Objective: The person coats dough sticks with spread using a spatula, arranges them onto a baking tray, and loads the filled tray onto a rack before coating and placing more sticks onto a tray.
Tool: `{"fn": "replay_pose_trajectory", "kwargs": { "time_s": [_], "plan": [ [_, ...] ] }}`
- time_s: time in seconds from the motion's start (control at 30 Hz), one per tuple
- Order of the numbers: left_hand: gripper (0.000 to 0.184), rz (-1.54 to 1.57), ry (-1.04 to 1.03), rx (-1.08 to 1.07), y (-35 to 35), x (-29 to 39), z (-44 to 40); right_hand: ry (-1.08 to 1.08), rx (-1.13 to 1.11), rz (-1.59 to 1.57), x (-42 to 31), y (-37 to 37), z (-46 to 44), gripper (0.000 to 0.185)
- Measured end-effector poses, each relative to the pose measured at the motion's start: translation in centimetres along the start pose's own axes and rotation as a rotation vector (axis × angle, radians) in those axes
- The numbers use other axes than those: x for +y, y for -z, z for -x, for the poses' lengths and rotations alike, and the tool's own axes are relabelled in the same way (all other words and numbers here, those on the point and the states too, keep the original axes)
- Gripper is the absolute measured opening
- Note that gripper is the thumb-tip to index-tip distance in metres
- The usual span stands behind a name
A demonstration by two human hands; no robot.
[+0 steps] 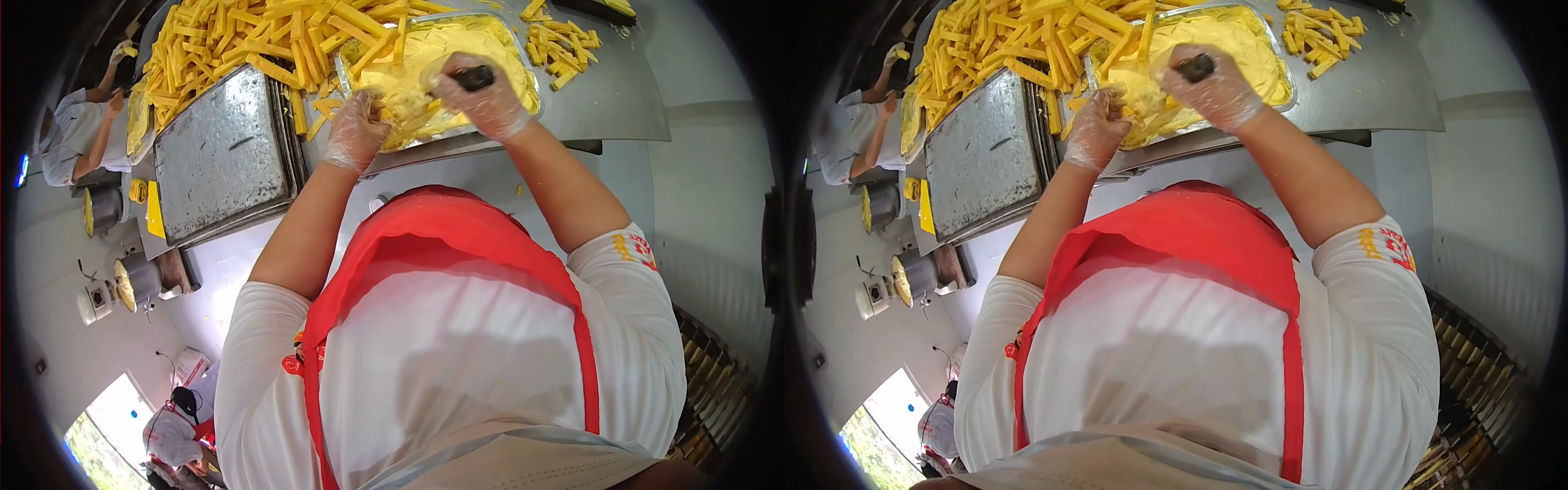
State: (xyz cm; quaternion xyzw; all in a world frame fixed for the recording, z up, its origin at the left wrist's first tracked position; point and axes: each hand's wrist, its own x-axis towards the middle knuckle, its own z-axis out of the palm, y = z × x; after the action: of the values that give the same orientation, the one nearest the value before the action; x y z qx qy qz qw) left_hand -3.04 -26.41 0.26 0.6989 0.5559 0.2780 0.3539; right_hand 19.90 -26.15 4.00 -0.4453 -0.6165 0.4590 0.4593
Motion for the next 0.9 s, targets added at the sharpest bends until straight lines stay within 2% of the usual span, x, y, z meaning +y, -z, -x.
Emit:
{"fn": "replay_pose_trajectory", "kwargs": {
  "time_s": [0.03, 0.1, 0.13, 0.17, 0.23, 0.3, 0.37, 0.4, 0.43, 0.47, 0.5, 0.53, 0.57, 0.6, 0.63, 0.67, 0.7, 0.77, 0.83, 0.87, 0.9],
  "plan": [
    [0.036, -0.022, 0.011, 0.003, -0.3, 0.2, 0.1, 0.003, 0.003, -0.006, 1.3, 0.6, 0.0, 0.015],
    [0.036, -0.047, 0.022, 0.006, -0.7, -0.1, 0.1, -0.01, 0.017, 0.386, 4.9, 3.1, -1.4, 0.017],
    [0.033, -0.215, -0.145, 0.029, -0.8, -1.2, 0.0, -0.057, 0.077, 0.355, 6.7, 4.4, -2.1, 0.018],
    [0.03, -0.382, -0.311, 0.053, -0.9, -1.8, -0.2, -0.053, 0.073, 0.353, 5.1, 4.1, -1.9, 0.018],
    [0.028, -0.429, -0.361, -0.001, -0.5, -0.8, -0.1, 0.067, -0.029, 0.092, -0.2, 2.0, -0.5, 0.019],
    [0.025, -0.48, -0.417, -0.057, -0.3, -0.7, 0.3, 0.091, -0.006, 0.019, 2.0, 1.4, -0.6, 0.018],
    [0.022, -0.543, -0.567, -0.049, -0.1, -1.1, 0.2, -0.051, 0.028, 0.552, 3.3, 3.5, -2.6, 0.02],
    [0.022, -0.544, -0.562, -0.038, 0.0, -1.1, -0.2, -0.078, 0.017, 0.57, 2.9, 3.5, -2.5, 0.016],
    [0.022, -0.469, -0.405, -0.055, -0.2, -1.2, -0.4, -0.074, 0.001, 0.571, 2.5, 2.8, -1.6, 0.016],
    [0.023, -0.39, -0.243, -0.074, -0.3, -1.1, -0.3, 0.031, -0.019, 0.351, 0.9, 1.1, -0.3, 0.015],
    [0.023, -0.391, -0.227, -0.065, -0.2, -0.8, -0.4, 0.134, -0.037, 0.127, -0.1, -0.1, 0.3, 0.015],
    [0.023, -0.348, -0.123, -0.06, 0.1, -0.2, -0.6, 0.258, -0.072, 0.258, -0.3, -0.3, 0.1, 0.018],
    [0.024, -0.305, -0.024, -0.052, 0.4, 0.1, -0.9, 0.22, 0.001, 0.298, 1.8, 0.4, -0.3, 0.018],
    [0.024, -0.243, -0.024, -0.085, 0.6, -0.4, -1.0, 0.184, 0.071, 0.339, 4.8, 1.6, -0.5, 0.018],
    [0.024, -0.247, -0.01, -0.054, 1.1, -0.4, -0.9, 0.049, 0.142, 0.384, 6.6, 3.1, -0.7, 0.019],
    [0.024, -0.221, -0.02, -0.077, 1.9, -0.4, -0.3, -0.066, 0.181, 0.301, 9.1, 4.9, -0.7, 0.02],
    [0.024, -0.2, -0.023, -0.089, 3.4, -0.8, 0.6, 0.009, 0.202, 0.474, 8.3, 5.4, -0.7, 0.021],
    [0.025, -0.228, -0.01, 0.066, 7.4, -3.5, 3.4, 0.082, 0.17, 0.6, 6.3, 4.8, -0.2, 0.02],
    [0.018, -0.418, -0.112, 0.631, 13.4, -8.0, 6.8, 0.116, 0.169, 0.579, 6.0, 4.0, 0.1, 0.019],
    [0.015, -0.505, -0.004, 0.747, 16.9, -13.1, 8.7, 0.114, 0.163, 0.621, 5.7, 3.6, 0.0, 0.019],
    [0.011, -0.399, 0.214, 0.826, 21.1, -14.1, 10.9, 0.105, 0.162, 0.669, 5.4, 3.4, 0.0, 0.019]
  ]
}}
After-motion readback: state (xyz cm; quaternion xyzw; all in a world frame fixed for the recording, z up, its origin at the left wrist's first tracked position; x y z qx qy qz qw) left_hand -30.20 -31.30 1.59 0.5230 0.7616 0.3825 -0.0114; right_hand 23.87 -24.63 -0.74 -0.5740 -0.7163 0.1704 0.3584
